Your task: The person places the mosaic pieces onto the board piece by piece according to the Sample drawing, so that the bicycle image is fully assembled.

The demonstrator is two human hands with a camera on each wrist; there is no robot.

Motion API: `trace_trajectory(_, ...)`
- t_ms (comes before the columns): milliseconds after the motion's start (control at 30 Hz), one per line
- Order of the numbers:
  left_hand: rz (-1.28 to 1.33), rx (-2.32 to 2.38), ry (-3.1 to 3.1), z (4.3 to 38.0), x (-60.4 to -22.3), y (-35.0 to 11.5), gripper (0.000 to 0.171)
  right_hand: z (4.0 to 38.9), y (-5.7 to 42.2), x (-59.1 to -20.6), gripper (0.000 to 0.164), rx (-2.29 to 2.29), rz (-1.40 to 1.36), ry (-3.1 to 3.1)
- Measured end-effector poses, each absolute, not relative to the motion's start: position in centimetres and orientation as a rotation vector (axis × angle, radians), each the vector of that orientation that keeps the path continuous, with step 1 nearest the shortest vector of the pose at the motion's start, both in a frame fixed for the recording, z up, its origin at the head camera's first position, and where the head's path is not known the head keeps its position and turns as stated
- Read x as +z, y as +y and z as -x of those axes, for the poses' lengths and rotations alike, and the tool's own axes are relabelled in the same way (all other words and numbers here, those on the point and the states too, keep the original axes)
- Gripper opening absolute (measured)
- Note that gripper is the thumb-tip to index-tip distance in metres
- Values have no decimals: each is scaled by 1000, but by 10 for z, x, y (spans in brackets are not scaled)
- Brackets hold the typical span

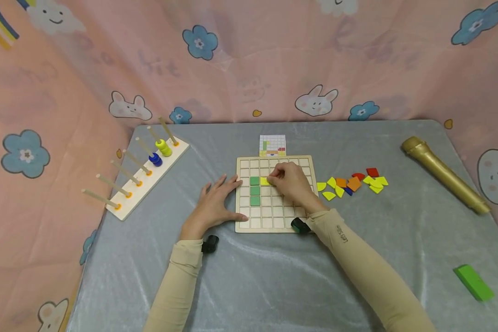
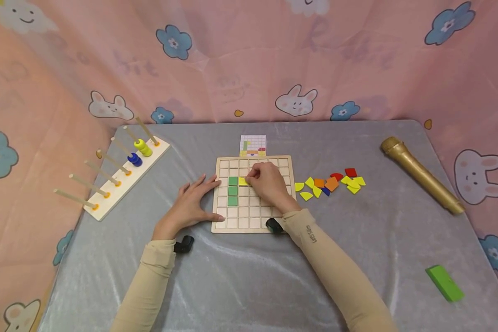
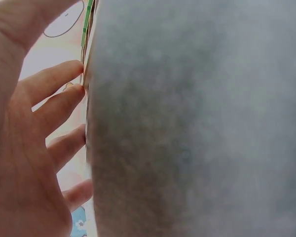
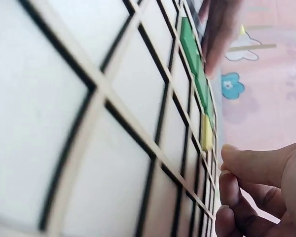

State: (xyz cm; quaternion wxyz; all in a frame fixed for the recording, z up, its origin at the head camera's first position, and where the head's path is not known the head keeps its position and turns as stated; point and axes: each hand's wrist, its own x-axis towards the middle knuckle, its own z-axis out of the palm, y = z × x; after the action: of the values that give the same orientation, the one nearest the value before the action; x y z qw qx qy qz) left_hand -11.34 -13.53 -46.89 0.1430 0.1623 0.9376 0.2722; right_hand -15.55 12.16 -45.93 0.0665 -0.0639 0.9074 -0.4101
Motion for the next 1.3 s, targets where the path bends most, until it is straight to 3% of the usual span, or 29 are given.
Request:
trace_trajectory(167,-474,797,2700,113,-469,-136,110,157,144,-452,11,-1228,137,2744)
trace_trajectory(600,-483,813,2705,113,-470,-136,109,157,205,-443,23,-1145,39,2655)
trace_trajectory(800,-472,814,2698,113,-471,-136,109,147,223,-442,28,-922,138,2735)
trace_trajectory(1133,-478,819,2687,112,-469,-136,109,139,233,-439,28,-789,104,2685)
trace_trajectory(1300,-485,817,2692,113,-469,-136,108,140,231,-441,19,-830,64,2709)
